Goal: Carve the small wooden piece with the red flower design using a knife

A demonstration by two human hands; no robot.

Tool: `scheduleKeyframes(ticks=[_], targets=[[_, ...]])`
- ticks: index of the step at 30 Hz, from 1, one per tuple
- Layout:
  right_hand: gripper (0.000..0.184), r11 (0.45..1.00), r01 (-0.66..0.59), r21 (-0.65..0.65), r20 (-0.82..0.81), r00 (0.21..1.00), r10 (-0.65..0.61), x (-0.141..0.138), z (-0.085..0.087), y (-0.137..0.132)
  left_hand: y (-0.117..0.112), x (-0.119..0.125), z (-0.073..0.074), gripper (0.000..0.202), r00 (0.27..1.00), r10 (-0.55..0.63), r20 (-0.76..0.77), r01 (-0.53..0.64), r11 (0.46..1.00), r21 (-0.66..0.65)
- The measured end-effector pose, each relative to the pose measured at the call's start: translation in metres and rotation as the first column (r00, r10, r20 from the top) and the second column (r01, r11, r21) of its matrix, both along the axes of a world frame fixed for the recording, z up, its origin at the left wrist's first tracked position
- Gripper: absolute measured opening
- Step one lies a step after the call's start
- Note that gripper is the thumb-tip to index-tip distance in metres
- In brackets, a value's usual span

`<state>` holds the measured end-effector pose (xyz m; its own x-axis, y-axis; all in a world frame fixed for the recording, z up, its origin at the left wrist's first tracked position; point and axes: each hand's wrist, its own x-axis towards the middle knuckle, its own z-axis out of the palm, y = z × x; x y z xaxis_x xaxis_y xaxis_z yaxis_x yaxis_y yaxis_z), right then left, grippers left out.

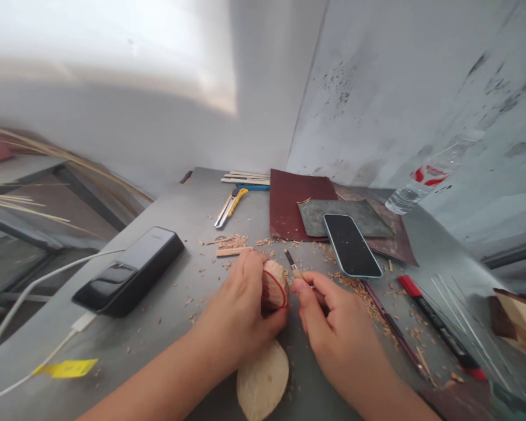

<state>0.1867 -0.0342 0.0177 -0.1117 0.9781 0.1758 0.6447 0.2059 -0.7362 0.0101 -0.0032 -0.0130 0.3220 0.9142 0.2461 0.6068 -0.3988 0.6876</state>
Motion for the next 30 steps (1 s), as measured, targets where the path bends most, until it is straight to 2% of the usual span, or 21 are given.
scheduleKeyframes(ticks=[6, 13, 20, 25, 30], targets=[[0.032, 0.997, -0.063, -0.046, 0.026, 0.998, 0.064, 0.003, 0.013, -0.005, 0.003, -0.004, 0.009, 0.04, 0.992, 0.006, 0.129, 0.009, 0.993, -0.116], [0.031, 0.989, -0.113, -0.101, 0.076, 0.99, 0.121, 0.003, 0.012, -0.008, 0.006, -0.005, 0.01, 0.051, 0.974, 0.093, 0.206, -0.053, 0.98, -0.191], [0.026, 0.977, -0.155, -0.147, 0.05, 0.985, 0.164, 0.001, 0.007, -0.009, 0.006, -0.006, 0.009, 0.047, 0.977, 0.093, 0.194, -0.058, 0.982, -0.178], [0.032, 0.985, -0.146, -0.098, 0.052, 0.987, 0.151, -0.001, 0.006, -0.011, 0.005, -0.006, 0.008, 0.043, 0.983, 0.084, 0.165, -0.062, 0.989, -0.136], [0.033, 0.993, -0.119, -0.016, 0.062, 0.991, 0.12, -0.003, 0.006, -0.015, 0.001, -0.004, 0.0, 0.048, 0.991, 0.086, 0.102, -0.083, 0.996, -0.04]])
